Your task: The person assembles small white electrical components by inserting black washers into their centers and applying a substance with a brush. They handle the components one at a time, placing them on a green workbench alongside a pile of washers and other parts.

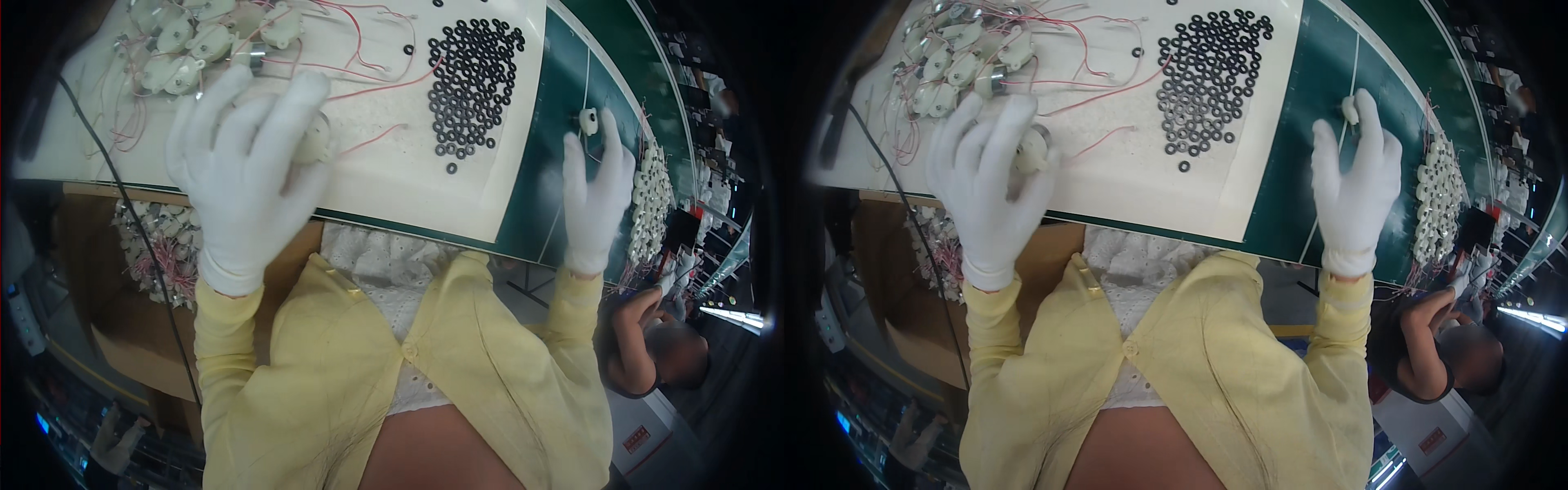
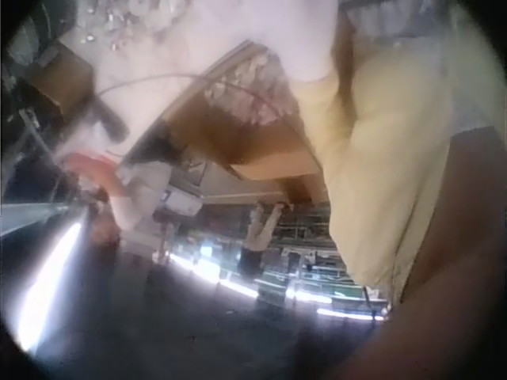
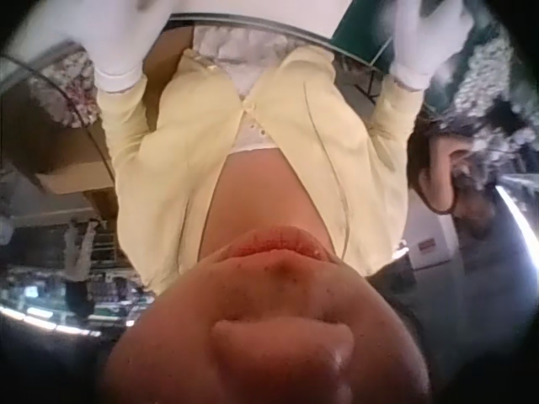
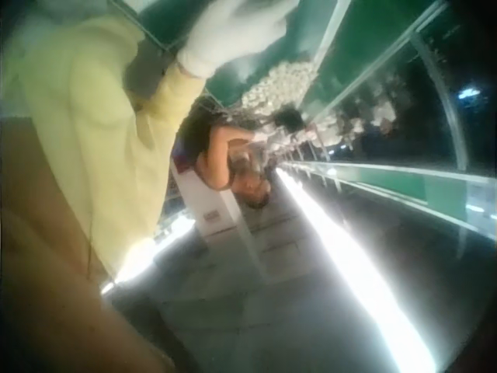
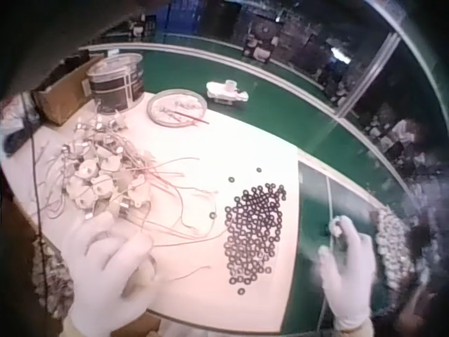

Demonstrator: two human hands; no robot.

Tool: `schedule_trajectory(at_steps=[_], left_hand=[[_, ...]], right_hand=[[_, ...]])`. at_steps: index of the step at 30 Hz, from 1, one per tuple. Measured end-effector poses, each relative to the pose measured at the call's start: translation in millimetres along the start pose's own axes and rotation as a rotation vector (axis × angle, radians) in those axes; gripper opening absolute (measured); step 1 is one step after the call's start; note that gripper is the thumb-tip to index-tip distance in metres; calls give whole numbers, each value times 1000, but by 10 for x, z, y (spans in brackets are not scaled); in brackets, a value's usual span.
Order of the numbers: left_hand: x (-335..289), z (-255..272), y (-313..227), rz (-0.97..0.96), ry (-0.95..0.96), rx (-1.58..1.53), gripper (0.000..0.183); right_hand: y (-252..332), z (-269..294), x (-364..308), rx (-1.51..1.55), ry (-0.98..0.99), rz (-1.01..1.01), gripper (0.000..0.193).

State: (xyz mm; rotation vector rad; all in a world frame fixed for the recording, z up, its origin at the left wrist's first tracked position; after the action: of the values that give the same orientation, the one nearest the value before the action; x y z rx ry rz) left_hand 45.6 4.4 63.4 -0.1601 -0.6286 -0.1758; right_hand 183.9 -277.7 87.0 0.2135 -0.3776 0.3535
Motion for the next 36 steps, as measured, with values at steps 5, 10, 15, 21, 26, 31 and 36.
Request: schedule_trajectory(at_steps=[5,10,15,21,26,31,36], left_hand=[[-55,274,-385,-122,-239,-123,42],[104,237,-772,-47,-746,-205,35],[279,257,-305,-41,-276,-267,30],[-294,244,614,360,-173,256,31],[-480,160,795,477,-129,204,30],[-402,143,685,260,-265,73,22],[-404,127,793,315,-319,-56,20]], right_hand=[[932,-248,-527,1066,541,63,74],[1636,-409,-828,1898,976,-314,81],[1278,-573,-705,2361,1097,-596,62],[-143,-358,-700,1947,616,-726,48],[-241,-347,-530,900,528,-506,29],[-35,-487,-388,841,572,-264,30],[162,-462,-232,674,530,-30,29]])
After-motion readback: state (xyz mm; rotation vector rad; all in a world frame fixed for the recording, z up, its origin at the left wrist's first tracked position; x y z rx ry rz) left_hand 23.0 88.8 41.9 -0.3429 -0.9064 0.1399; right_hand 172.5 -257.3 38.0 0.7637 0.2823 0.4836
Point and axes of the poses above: each hand's wrist, its own x-axis towards the middle knuckle, its own z-axis out of the back of the hand, y = z × x, the point moved 8 cm from there along x, towards the middle knuckle, and after that the axes turned 9 degrees about -z, right-handed, at the moved point
